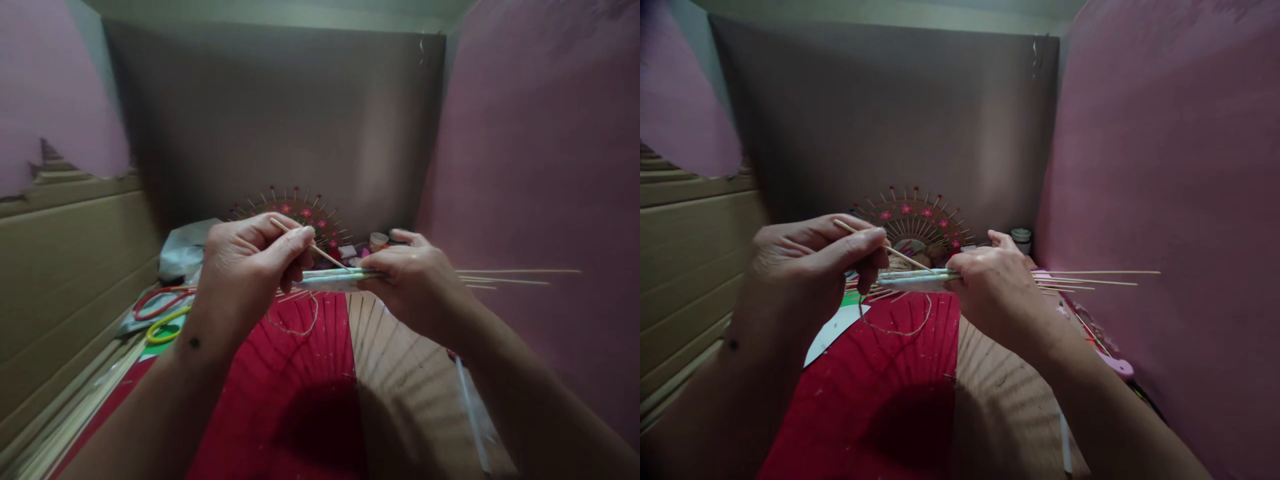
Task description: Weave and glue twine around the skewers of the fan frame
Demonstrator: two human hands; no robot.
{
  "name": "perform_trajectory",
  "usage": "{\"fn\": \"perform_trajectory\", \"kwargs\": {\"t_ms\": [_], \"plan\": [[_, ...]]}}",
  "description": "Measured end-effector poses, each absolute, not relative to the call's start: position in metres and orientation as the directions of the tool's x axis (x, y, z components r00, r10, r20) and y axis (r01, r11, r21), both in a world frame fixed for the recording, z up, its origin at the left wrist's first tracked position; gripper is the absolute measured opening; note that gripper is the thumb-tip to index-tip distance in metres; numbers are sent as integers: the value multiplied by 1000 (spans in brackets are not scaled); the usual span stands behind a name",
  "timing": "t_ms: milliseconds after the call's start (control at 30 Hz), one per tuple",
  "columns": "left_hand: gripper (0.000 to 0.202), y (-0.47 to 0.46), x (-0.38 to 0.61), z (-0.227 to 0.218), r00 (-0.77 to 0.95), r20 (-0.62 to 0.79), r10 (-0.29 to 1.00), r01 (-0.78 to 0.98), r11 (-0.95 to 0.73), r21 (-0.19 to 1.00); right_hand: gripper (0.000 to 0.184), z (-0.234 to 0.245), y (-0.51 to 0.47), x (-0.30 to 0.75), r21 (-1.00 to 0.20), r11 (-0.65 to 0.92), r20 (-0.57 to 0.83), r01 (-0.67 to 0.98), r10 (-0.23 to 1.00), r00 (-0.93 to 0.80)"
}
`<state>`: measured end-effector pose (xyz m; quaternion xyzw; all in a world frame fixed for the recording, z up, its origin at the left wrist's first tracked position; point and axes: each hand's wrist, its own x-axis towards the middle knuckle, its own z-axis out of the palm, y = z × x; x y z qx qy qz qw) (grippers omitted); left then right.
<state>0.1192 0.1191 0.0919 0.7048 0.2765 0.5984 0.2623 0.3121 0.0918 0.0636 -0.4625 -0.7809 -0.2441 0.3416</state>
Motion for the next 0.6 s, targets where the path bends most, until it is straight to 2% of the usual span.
{"fn": "perform_trajectory", "kwargs": {"t_ms": [200, 600], "plan": [[21, 121, 124, 87, 129, 723, 679, 78, -734, 675, 2, 63, 92, 312, 83, 454, 758, 887, 550, -352], [15, 115, 127, 88, 157, 734, 661, 276, -743, 610, 2, 63, 93, 312, 62, 444, 756, 894, 564, -333]]}}
